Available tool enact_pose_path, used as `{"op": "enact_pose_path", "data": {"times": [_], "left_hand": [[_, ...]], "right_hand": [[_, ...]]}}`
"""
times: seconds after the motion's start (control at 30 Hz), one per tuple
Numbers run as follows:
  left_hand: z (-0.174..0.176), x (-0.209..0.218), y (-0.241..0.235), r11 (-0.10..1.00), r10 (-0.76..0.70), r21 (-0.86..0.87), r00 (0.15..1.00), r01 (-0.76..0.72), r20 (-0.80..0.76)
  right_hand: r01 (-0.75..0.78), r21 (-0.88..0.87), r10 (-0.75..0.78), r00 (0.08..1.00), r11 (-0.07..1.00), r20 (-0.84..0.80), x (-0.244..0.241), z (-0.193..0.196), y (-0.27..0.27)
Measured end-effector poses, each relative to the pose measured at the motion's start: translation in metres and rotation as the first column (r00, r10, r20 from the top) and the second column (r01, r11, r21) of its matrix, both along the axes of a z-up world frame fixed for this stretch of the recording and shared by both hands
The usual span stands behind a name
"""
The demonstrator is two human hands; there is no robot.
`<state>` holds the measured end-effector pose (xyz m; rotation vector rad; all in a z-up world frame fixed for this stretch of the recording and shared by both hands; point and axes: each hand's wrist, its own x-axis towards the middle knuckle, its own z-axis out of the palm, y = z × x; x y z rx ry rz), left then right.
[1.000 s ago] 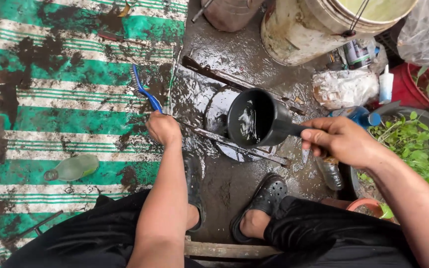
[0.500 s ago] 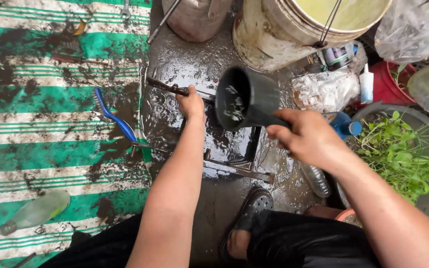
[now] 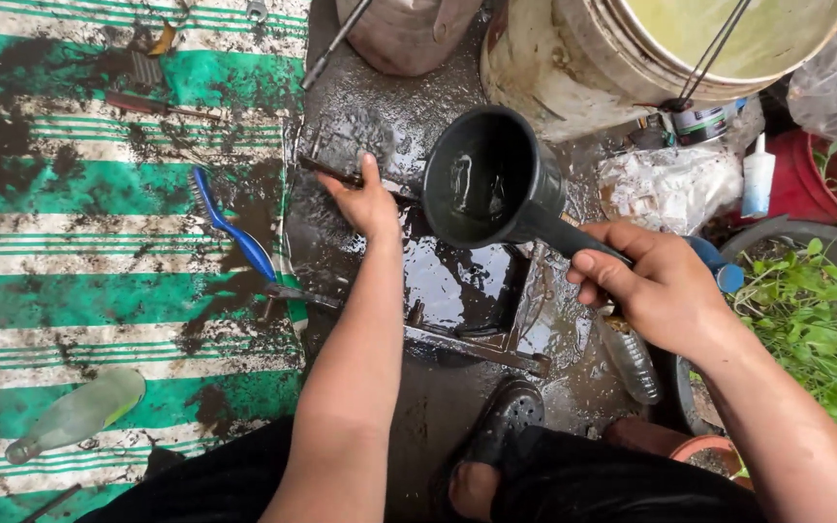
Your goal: The person pours water from a black plastic scoop onto a long metal part and a metal tray, then scrubs the parts with a blue brush. They repeatedly rinse the parts and the tray with water from the scoop, wiping away dirt and debris.
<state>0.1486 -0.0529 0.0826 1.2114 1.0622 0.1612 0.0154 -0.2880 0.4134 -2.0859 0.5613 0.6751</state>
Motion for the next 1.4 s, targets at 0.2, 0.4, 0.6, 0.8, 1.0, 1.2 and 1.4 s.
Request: {"op": "enact_pose_path", "data": {"times": [0.2,0.4,0.6,0.8,1.0,1.2,1.4], "left_hand": [[0.033,0.02,0.045,0.989,0.02,-0.148,0.995,-0.006,0.096],[0.054,0.023,0.047,0.959,-0.249,0.102,0.958,0.265,-0.146],[0.052,-0.029,0.002,0.456,-0.604,0.73,0.78,0.509,-0.167],[0.04,-0.077,-0.068,-0.311,-0.696,0.617,0.269,0.723,-0.666],[0.038,-0.114,-0.147,-0.438,-0.839,0.624,-0.045,0.647,-0.542],[0.006,-0.082,-0.121,-0.587,-0.752,0.595,-0.098,0.549,-0.652],[-0.014,-0.073,-0.148,-0.424,-0.816,0.706,0.099,0.566,-0.57]], "right_hand": [[-0.021,-0.04,0.02,1.0,0.999,-0.014,-0.01,-0.001,-0.014],[-0.001,-0.03,0.0,1.0,1.0,-0.015,-0.02,0.005,-0.017],[-0.063,-0.113,0.08,0.986,0.992,0.145,-0.031,0.011,-0.023],[-0.067,-0.255,0.085,0.995,0.965,0.06,-0.046,0.021,-0.046],[-0.242,-0.472,0.233,0.969,0.848,-0.078,-0.056,0.005,-0.082],[-0.25,-0.408,0.225,0.968,0.878,-0.11,-0.058,0.014,-0.068],[-0.083,-0.288,0.061,0.995,0.954,-0.083,-0.067,0.036,-0.072]]}}
